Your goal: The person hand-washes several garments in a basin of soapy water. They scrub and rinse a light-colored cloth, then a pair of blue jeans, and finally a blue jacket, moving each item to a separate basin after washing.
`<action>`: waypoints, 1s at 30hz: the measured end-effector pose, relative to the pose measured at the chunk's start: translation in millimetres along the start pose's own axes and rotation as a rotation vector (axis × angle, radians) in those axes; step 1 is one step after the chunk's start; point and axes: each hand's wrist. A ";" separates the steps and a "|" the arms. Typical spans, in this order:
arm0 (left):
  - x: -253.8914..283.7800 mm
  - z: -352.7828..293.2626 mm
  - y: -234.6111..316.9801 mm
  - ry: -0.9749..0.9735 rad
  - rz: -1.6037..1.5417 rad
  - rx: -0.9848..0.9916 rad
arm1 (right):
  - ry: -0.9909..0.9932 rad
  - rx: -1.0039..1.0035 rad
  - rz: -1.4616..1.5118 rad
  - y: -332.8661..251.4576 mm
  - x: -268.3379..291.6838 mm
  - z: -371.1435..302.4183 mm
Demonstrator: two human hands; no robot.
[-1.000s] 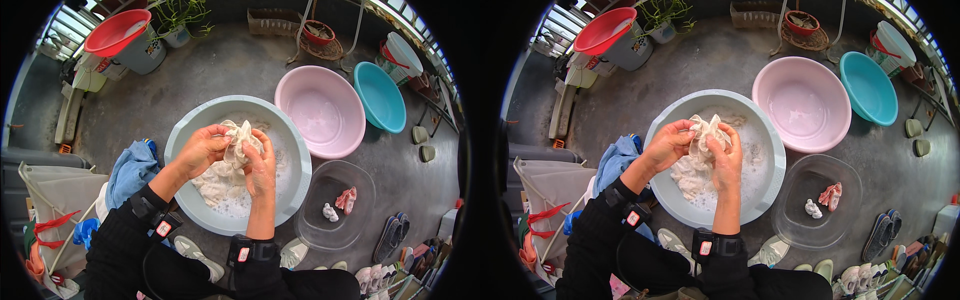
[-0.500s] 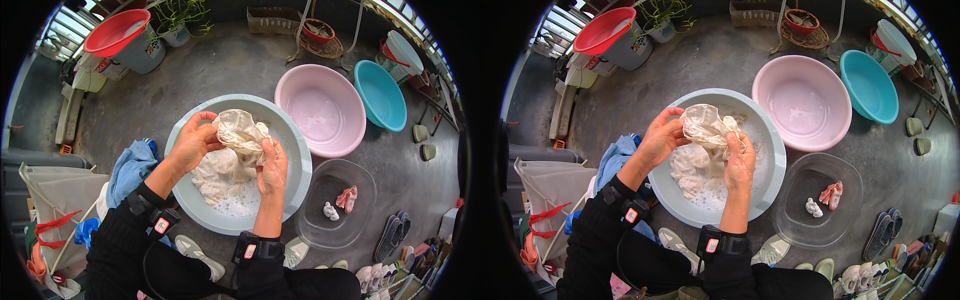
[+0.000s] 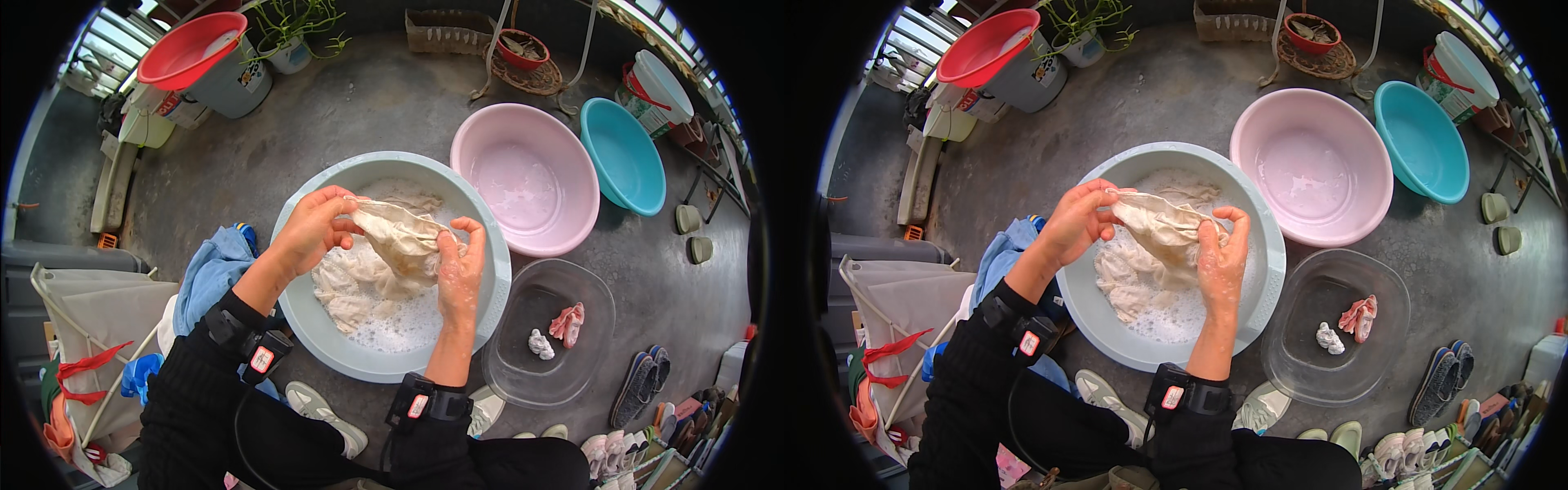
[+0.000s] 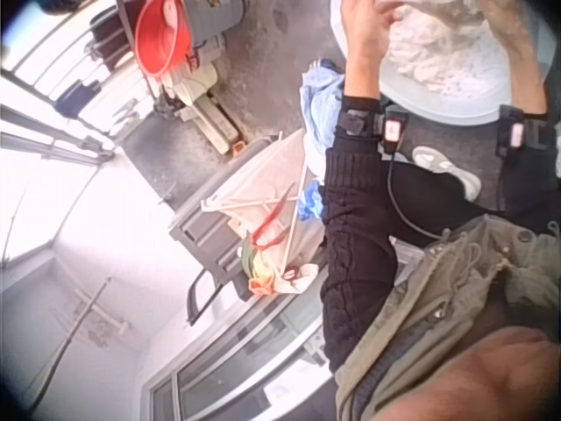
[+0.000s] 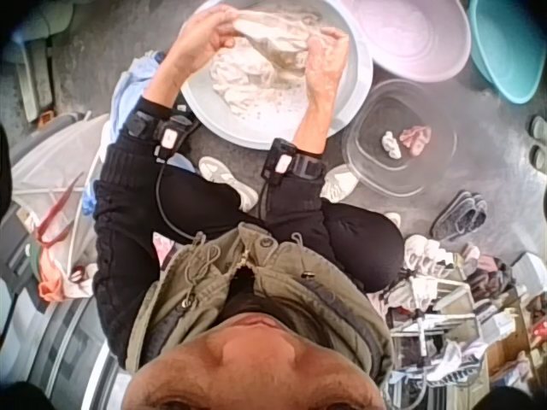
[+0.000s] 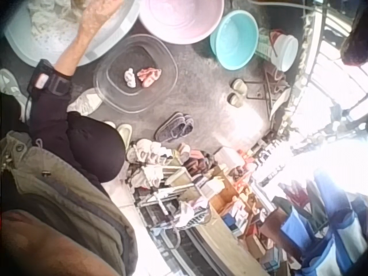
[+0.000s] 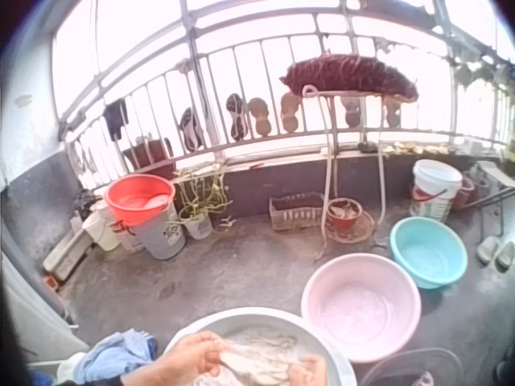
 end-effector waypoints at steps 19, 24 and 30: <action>2.1 1.2 -10.9 -0.119 0.352 0.133 | -0.113 -0.062 0.164 -3.0 -4.6 -3.5; -3.6 5.6 -22.9 -0.028 -0.124 -0.133 | -0.088 -0.189 0.169 1.0 -4.4 -3.1; -3.8 6.1 -17.4 0.406 0.101 -0.157 | -0.134 -0.207 0.872 -13.5 -3.8 -4.4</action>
Point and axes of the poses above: each hand's wrist, its own z-axis towards the middle knuckle, its own x-axis out of the back of the hand, y = z × x, and after that the axes turned 12 degrees about -y, right-handed
